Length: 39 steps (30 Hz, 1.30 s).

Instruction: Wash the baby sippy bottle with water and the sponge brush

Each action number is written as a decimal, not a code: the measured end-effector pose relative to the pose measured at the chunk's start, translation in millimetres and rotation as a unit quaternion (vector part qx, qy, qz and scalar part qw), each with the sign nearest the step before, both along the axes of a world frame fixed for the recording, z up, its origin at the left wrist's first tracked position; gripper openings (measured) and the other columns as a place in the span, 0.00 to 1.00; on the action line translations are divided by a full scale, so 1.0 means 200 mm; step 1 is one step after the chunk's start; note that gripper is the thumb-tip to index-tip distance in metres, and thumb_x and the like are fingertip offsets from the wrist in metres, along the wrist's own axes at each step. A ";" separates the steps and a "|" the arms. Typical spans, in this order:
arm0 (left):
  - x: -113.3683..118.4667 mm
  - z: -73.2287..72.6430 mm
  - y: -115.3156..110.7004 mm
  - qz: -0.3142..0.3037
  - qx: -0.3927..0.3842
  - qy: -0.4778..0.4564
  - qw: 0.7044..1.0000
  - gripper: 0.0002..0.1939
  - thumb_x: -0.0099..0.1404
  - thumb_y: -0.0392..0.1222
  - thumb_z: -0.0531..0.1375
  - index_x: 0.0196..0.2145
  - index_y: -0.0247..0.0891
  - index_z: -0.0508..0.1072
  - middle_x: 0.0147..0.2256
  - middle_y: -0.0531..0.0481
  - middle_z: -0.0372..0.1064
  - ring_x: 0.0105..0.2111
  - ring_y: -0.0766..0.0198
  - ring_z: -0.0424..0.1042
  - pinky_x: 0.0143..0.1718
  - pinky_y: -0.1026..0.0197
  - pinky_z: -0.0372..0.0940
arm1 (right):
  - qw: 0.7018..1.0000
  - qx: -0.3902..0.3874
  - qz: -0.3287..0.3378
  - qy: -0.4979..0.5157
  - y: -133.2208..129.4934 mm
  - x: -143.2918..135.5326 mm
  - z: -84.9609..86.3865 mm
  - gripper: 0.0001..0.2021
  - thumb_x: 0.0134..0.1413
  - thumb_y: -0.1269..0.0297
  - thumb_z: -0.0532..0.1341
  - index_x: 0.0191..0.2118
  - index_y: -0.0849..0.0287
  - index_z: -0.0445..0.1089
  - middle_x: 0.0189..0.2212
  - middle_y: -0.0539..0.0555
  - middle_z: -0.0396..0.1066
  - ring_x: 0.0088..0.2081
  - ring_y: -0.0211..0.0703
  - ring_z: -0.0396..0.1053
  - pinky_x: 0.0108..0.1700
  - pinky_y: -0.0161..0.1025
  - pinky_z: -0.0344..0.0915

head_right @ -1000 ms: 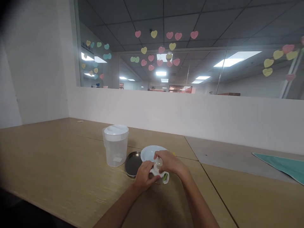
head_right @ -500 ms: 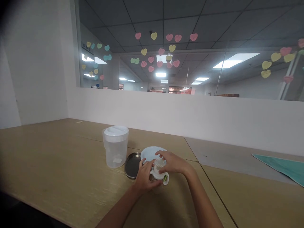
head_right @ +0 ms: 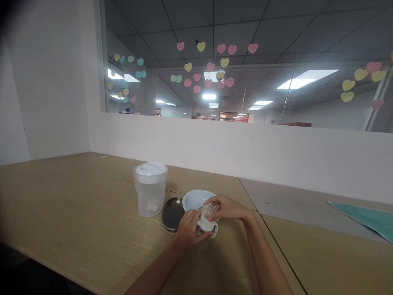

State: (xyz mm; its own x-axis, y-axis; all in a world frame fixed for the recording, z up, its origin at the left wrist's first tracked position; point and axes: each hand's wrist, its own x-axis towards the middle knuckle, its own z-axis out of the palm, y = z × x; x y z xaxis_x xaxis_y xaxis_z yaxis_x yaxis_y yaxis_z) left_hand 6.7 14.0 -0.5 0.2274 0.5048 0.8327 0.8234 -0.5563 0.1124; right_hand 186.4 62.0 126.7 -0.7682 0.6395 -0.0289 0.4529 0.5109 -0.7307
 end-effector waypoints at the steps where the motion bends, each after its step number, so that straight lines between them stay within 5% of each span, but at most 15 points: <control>1: 0.00 0.00 0.00 0.001 0.000 0.002 1.000 0.38 0.58 0.63 0.53 0.56 0.33 0.58 0.40 0.38 0.69 0.39 0.53 0.69 0.39 0.53 0.65 | 1.000 -0.003 0.002 0.004 0.00 0.00 0.00 0.31 0.36 0.56 0.68 0.50 0.60 0.67 0.31 0.51 0.70 0.35 0.43 0.69 0.40 0.37 0.64; 7: 0.00 0.00 0.00 -0.002 0.021 0.007 1.000 0.40 0.59 0.63 0.52 0.59 0.31 0.54 0.43 0.36 0.68 0.41 0.51 0.68 0.42 0.52 0.64 | 0.999 -0.017 0.013 0.048 0.01 0.01 0.00 0.32 0.36 0.53 0.68 0.51 0.60 0.67 0.39 0.55 0.69 0.37 0.42 0.68 0.41 0.38 0.66; 15: -0.02 0.02 -0.01 -0.012 0.002 -0.026 1.000 0.39 0.59 0.62 0.53 0.60 0.34 0.52 0.42 0.38 0.68 0.40 0.53 0.68 0.41 0.51 0.64 | 0.997 -0.008 0.001 0.079 -0.01 -0.02 0.02 0.30 0.36 0.53 0.69 0.48 0.61 0.68 0.31 0.51 0.67 0.34 0.40 0.66 0.37 0.36 0.64; 30: -0.03 0.03 0.00 0.013 0.003 -0.073 0.997 0.40 0.56 0.63 0.54 0.58 0.32 0.56 0.35 0.42 0.69 0.35 0.56 0.68 0.39 0.54 0.63 | 0.992 -0.022 -0.019 0.119 -0.02 -0.06 0.01 0.27 0.38 0.57 0.69 0.47 0.60 0.68 0.32 0.51 0.68 0.33 0.38 0.66 0.37 0.35 0.65; 39: -0.05 0.02 0.00 0.009 -0.022 -0.044 0.999 0.39 0.57 0.61 0.54 0.59 0.33 0.53 0.35 0.43 0.69 0.36 0.55 0.68 0.39 0.52 0.62 | 0.980 0.086 -0.069 0.167 -0.05 -0.01 0.07 0.25 0.44 0.57 0.65 0.50 0.55 0.66 0.47 0.56 0.67 0.42 0.44 0.68 0.46 0.43 0.66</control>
State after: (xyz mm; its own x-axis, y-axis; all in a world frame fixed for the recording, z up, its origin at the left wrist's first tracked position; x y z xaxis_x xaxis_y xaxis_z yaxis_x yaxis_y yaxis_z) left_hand -3.7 14.4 3.1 0.1445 0.5454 0.8256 0.8194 -0.5337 0.2092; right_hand 184.7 51.4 140.5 -0.6217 0.7121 0.3262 0.2771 0.5895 -0.7588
